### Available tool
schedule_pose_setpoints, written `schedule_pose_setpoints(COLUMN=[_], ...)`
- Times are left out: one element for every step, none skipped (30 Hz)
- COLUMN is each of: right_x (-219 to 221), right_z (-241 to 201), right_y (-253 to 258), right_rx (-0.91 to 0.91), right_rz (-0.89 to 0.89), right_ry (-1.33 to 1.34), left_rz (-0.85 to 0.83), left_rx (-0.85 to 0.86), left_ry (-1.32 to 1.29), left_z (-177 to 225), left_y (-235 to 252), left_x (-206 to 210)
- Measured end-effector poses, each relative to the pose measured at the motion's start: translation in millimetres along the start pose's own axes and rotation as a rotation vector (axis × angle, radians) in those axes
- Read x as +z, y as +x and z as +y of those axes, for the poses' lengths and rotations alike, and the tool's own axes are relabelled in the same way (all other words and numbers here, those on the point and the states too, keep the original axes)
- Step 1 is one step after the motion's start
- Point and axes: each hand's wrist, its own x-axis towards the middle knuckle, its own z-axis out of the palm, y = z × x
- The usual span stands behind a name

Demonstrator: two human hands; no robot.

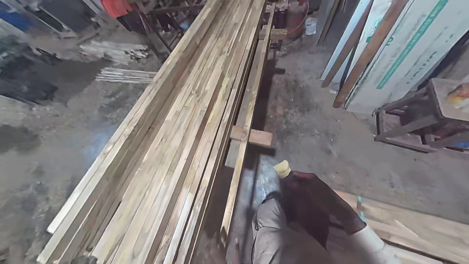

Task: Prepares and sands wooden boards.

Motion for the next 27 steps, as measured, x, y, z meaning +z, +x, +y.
schedule_pose_setpoints(right_x=[-10.2, -19.7, -28.7, -37.2, -48.7, -63.2, -79.9, -98.1, -115.9, -136.6, -156.9, -175.9, -191.9, -206.0, -221.3, -239.8, -258.2, -272.5, -284.2, -295.7, -306.8, -318.4, -328.3, -338.6, -349.2, -359.4, -368.5], right_z=[-9.0, -19.1, -33.2, -50.6, -62.1, -70.0, -76.3, -78.5, -83.3, -87.5, -93.9, -102.6, -111.3, -119.0, -127.0, -136.2, -144.4, -151.5, -160.0, -169.7, -179.7, -189.5, -200.3, -208.7, -215.6, -221.5, -228.0], right_y=[11.6, 23.7, 36.4, 49.6, 63.9, 79.8, 97.8, 117.0, 135.7, 154.8, 172.5, 189.4, 202.9, 213.1, 220.6, 230.7, 239.8, 247.5, 256.9, 268.0, 279.9, 292.2, 305.2, 319.2, 334.8, 351.4, 368.7], right_rx=[-0.015, -0.015, -0.003, 0.018, 0.032, 0.036, 0.035, 0.023, 0.015, 0.012, 0.024, 0.03, 0.033, 0.046, 0.066, 0.07, 0.058, 0.051, 0.042, 0.033, 0.031, 0.04, 0.056, 0.078, 0.094, 0.106, 0.105], right_rz=[0.011, 0.032, 0.062, 0.093, 0.114, 0.12, 0.12, 0.124, 0.126, 0.121, 0.113, 0.119, 0.117, 0.124, 0.137, 0.14, 0.132, 0.126, 0.126, 0.124, 0.131, 0.139, 0.148, 0.152, 0.151, 0.143, 0.128], right_ry=[0.019, 0.042, 0.06, 0.062, 0.057, 0.043, 0.024, 0.015, -0.019, -0.039, -0.065, -0.1, -0.1, -0.076, -0.045, -0.016, 0.003, 0.012, 0.009, 0.009, -0.001, -0.029, -0.056, -0.061, -0.062, -0.046, -0.025], left_rz=[0.035, 0.056, 0.06, 0.078, 0.113, 0.142, 0.171, 0.195, 0.207, 0.217, 0.217, 0.211, 0.183, 0.148, 0.113, 0.078, 0.018, -0.07, -0.185, -0.282, -0.352, -0.406, -0.437, -0.461, -0.49, -0.515, -0.533], left_rx=[0.05, 0.088, 0.126, 0.157, 0.192, 0.225, 0.253, 0.271, 0.279, 0.276, 0.261, 0.242, 0.217, 0.191, 0.168, 0.144, 0.113, 0.075, 0.03, -0.006, -0.029, -0.053, -0.068, -0.064, -0.056, -0.045, -0.035], left_ry=[-0.046, -0.092, -0.161, -0.218, -0.258, -0.299, -0.322, -0.332, -0.341, -0.339, -0.326, -0.31, -0.286, -0.26, -0.241, -0.227, -0.21, -0.189, -0.152, -0.113, -0.083, -0.06, -0.045, -0.052, -0.08, -0.11, -0.129], left_z=[27.1, 55.0, 83.6, 113.6, 142.9, 171.9, 201.1, 228.7, 255.9, 282.7, 307.3, 329.7, 348.6, 363.9, 377.0, 390.1, 401.0, 408.3, 414.7, 420.2, 424.6, 427.6, 429.4, 428.3, 425.4, 422.4, 421.2], left_y=[25.0, 50.4, 76.9, 105.1, 132.0, 159.2, 188.7, 219.2, 250.4, 282.7, 315.8, 352.0, 388.0, 419.9, 446.5, 472.4, 492.6, 507.1, 520.2, 532.6, 542.5, 549.7, 555.4, 560.2, 565.0, 569.1, 571.6], left_x=[6.3, 12.7, 21.0, 31.1, 43.2, 56.2, 70.9, 86.6, 102.1, 117.5, 132.0, 146.4, 159.5, 172.8, 187.1, 202.2, 215.4, 224.4, 230.0, 234.7, 239.6, 244.4, 247.5, 248.8, 249.8, 250.3, 249.0])
